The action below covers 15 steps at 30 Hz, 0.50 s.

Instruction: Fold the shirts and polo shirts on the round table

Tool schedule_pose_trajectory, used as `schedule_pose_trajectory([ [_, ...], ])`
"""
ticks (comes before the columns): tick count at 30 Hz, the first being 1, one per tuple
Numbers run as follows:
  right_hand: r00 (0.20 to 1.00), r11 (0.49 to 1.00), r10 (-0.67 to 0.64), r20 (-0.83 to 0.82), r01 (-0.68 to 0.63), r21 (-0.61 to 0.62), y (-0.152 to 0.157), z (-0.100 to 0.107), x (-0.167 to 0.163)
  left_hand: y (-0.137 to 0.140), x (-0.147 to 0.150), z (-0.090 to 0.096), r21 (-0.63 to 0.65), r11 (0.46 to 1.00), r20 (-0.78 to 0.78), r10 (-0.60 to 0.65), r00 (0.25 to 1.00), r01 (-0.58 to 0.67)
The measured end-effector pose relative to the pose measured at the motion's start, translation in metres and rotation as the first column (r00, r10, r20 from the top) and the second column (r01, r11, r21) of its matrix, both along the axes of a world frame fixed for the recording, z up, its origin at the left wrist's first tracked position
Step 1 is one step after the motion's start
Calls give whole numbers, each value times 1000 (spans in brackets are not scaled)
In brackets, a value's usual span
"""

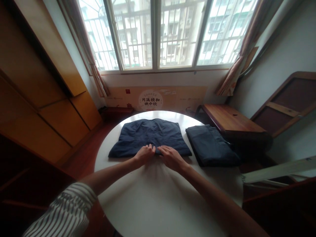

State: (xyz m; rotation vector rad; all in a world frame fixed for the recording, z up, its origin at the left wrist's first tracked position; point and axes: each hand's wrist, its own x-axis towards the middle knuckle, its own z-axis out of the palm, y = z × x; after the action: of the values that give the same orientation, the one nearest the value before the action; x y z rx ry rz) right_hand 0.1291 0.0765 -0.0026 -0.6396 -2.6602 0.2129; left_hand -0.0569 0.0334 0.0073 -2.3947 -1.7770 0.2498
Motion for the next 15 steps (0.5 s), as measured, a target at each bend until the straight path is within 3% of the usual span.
schedule_pose_trajectory([
  [8,999,1000,-28,27,28,-4,0,-14,-1,-1,-6,-12,31,995,-25,91,996,-90],
  [15,999,999,-41,23,41,4,-2,-12,-3,1,-7,-14,23,997,-48,69,997,-68],
])
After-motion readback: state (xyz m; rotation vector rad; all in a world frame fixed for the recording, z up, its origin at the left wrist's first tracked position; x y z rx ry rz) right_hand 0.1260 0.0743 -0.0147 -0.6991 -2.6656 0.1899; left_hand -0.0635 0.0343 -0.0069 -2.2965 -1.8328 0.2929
